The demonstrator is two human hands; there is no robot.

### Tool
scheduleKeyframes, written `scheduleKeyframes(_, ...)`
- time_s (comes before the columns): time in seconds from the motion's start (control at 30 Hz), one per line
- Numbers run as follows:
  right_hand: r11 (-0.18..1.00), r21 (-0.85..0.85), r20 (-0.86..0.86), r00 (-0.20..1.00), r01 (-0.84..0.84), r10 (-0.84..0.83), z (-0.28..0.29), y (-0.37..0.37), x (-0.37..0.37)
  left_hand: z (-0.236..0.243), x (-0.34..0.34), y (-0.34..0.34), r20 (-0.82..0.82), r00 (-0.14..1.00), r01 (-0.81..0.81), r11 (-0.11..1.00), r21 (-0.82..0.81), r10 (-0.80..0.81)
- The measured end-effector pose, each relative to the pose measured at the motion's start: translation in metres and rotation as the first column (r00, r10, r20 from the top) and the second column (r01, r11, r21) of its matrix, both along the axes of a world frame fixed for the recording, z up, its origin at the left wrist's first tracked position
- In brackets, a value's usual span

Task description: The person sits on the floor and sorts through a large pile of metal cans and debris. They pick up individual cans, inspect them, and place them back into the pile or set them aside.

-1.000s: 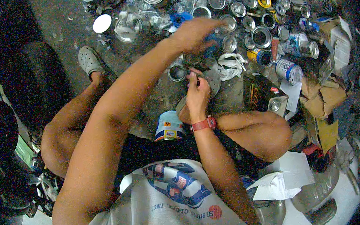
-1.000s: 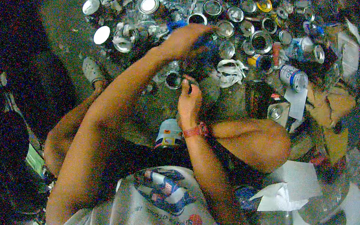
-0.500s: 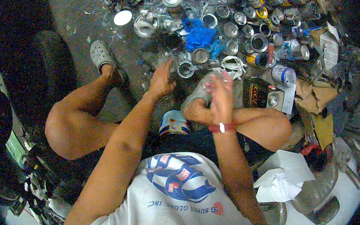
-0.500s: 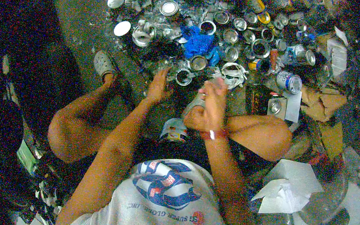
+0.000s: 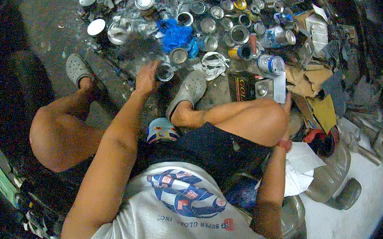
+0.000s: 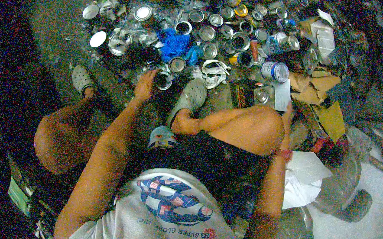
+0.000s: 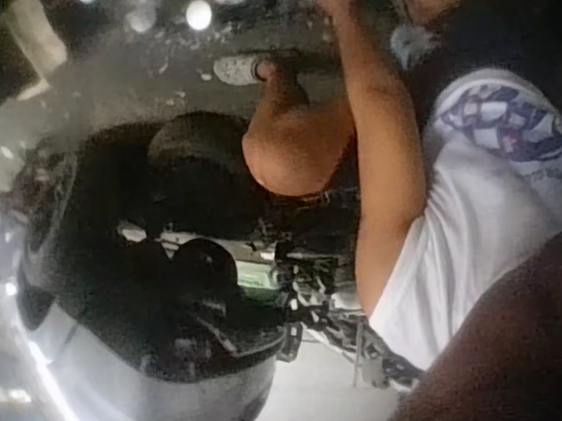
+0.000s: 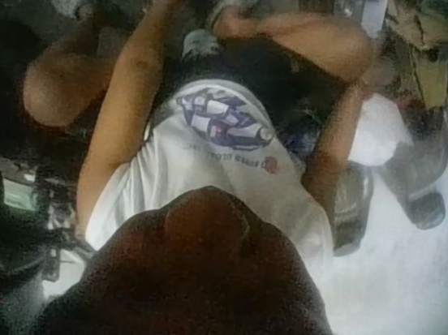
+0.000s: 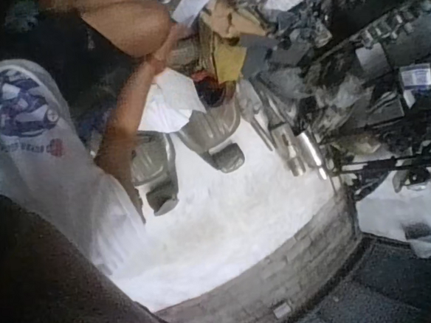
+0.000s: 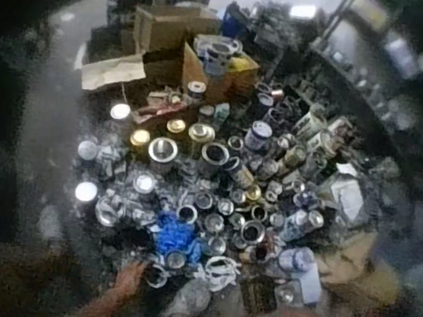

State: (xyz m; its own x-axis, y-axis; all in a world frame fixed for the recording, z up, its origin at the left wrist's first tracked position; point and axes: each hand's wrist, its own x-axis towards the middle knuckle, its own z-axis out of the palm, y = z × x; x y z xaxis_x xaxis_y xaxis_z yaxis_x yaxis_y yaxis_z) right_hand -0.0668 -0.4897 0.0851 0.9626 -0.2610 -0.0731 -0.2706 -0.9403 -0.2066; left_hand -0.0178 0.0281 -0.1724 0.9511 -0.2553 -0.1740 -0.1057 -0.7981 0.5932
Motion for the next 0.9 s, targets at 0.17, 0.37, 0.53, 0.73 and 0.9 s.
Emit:
scheduleKeyframes(0.17,0.996,-0.032,-0.066,0.994,-0.088,0.086,-0.059,0.042,0.008,-0.022,-0.003,0.004,-0.003,1.000,-0.025,0.999,0.022,0.025)
scheduleKeyframes(0.37,0.994,-0.048,-0.074,0.993,-0.100,0.096,-0.062,0.046,0.018,0.029,-0.007,0.004,0.003,0.998,-0.066,0.987,-0.145,0.067)
scheduleKeyframes(0.53,0.989,-0.063,-0.076,0.988,-0.137,0.133,-0.053,0.046,0.033,0.020,-0.017,0.015,-0.157,0.979,-0.155,0.976,-0.155,0.131)
scheduleKeyframes(0.73,0.985,-0.060,-0.074,0.985,-0.162,0.158,-0.053,0.054,0.026,0.051,-0.027,0.016,-0.201,0.962,-0.219,0.963,-0.155,0.187)
scheduleKeyframes(0.9,0.984,-0.070,-0.073,0.984,-0.166,0.161,-0.048,0.058,0.015,0.037,-0.041,0.001,-0.294,0.890,-0.415,0.885,-0.210,0.348)
